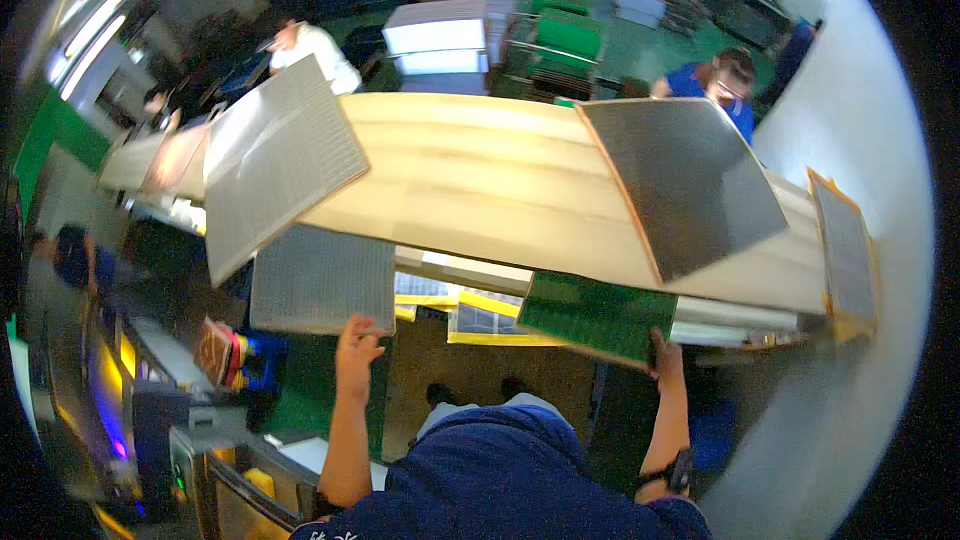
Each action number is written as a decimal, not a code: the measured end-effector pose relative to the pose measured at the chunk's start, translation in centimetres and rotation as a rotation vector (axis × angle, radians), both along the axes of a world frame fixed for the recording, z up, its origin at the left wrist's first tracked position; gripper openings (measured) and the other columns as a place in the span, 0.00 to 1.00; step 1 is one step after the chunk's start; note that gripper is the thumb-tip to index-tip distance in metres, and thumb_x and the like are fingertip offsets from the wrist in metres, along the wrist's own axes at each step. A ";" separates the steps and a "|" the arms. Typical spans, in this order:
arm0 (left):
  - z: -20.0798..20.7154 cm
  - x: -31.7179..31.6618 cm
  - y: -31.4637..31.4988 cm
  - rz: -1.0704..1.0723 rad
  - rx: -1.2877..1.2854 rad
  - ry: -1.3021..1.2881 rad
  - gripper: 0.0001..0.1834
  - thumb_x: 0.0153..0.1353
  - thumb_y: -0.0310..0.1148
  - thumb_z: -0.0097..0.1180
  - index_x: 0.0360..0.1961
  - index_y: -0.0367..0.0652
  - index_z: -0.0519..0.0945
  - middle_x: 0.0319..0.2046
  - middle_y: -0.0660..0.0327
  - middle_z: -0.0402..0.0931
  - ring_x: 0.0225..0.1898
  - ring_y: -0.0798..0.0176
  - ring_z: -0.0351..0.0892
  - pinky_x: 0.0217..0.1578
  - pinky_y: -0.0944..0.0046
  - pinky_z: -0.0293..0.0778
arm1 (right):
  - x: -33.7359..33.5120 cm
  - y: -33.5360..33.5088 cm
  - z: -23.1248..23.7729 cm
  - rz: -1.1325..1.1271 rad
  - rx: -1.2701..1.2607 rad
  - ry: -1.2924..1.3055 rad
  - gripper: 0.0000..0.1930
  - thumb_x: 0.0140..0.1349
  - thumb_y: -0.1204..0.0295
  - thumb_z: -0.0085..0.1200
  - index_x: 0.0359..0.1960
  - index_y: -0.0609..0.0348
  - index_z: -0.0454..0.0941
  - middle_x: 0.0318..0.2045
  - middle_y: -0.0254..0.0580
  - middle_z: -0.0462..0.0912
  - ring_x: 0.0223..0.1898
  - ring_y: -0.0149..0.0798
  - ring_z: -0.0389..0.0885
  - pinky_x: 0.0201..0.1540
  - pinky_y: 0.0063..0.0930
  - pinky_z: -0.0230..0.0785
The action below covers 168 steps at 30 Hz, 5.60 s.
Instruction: Using an LED exposure machine to process flat patterned panels in a manufacturing environment.
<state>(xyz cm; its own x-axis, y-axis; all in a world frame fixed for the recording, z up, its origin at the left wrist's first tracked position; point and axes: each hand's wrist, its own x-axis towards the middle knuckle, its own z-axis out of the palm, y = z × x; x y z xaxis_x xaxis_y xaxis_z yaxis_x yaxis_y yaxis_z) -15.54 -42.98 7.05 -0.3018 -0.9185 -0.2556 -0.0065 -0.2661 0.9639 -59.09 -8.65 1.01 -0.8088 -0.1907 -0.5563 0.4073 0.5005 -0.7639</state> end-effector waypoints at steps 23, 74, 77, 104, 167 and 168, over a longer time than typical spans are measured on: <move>6.2 13.8 -23.9 0.088 0.012 0.360 0.19 0.60 0.24 0.56 0.53 0.37 0.71 0.48 0.55 0.75 0.49 0.56 0.77 0.47 0.53 0.78 | 12.0 -10.7 14.7 -0.220 -0.721 0.026 0.16 0.69 0.61 0.50 0.48 0.61 0.78 0.41 0.38 0.84 0.42 0.33 0.83 0.34 0.23 0.76; 2.0 8.4 83.7 2.331 0.755 0.261 0.31 0.59 0.30 0.55 0.63 0.31 0.62 0.47 0.54 0.76 0.48 0.56 0.78 0.51 0.54 0.73 | 83.7 -13.9 4.5 3.005 -0.629 0.254 0.11 0.63 0.64 0.57 0.36 0.61 0.78 0.28 0.34 0.78 0.28 0.33 0.75 0.34 0.30 0.69; -4.2 7.8 89.7 2.472 0.504 -0.176 0.31 0.61 0.32 0.56 0.63 0.29 0.63 0.55 0.45 0.71 0.59 0.47 0.70 0.58 0.46 0.67 | 89.0 -10.8 1.8 3.010 -0.918 0.807 0.22 0.60 0.56 0.60 0.49 0.59 0.75 0.39 0.43 0.80 0.39 0.42 0.79 0.43 0.36 0.72; -9.6 18.1 84.6 1.552 1.386 -1.190 0.42 0.63 0.67 0.39 0.74 0.70 0.46 0.76 0.60 0.32 0.75 0.40 0.29 0.65 0.23 0.31 | 82.7 5.7 40.9 1.826 -2.591 0.582 0.20 0.38 0.72 0.67 0.38 0.58 0.78 0.40 0.48 0.82 0.46 0.55 0.78 0.53 0.42 0.69; -21.8 11.5 65.3 1.800 1.311 -0.773 0.30 0.61 0.48 0.53 0.60 0.43 0.72 0.62 0.50 0.67 0.65 0.44 0.61 0.63 0.47 0.60 | 67.0 -11.9 29.8 1.614 -2.285 0.912 0.32 0.60 0.53 0.55 0.59 0.61 0.65 0.52 0.46 0.75 0.51 0.42 0.75 0.55 0.32 0.67; -22.1 11.2 65.4 1.798 1.310 -0.770 0.30 0.61 0.48 0.53 0.61 0.43 0.71 0.63 0.50 0.67 0.66 0.44 0.60 0.64 0.47 0.59 | 67.3 -12.2 30.2 1.597 -2.294 0.910 0.31 0.60 0.53 0.54 0.59 0.61 0.65 0.51 0.45 0.75 0.50 0.42 0.75 0.55 0.32 0.67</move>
<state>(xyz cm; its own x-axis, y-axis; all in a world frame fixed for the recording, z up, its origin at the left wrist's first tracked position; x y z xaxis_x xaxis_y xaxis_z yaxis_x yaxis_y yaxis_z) -4.32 22.45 -15.07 0.7095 0.6206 -0.3337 0.7033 -0.6529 0.2812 8.26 -20.86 31.23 0.3618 0.1769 0.9153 0.3918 -0.9198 0.0228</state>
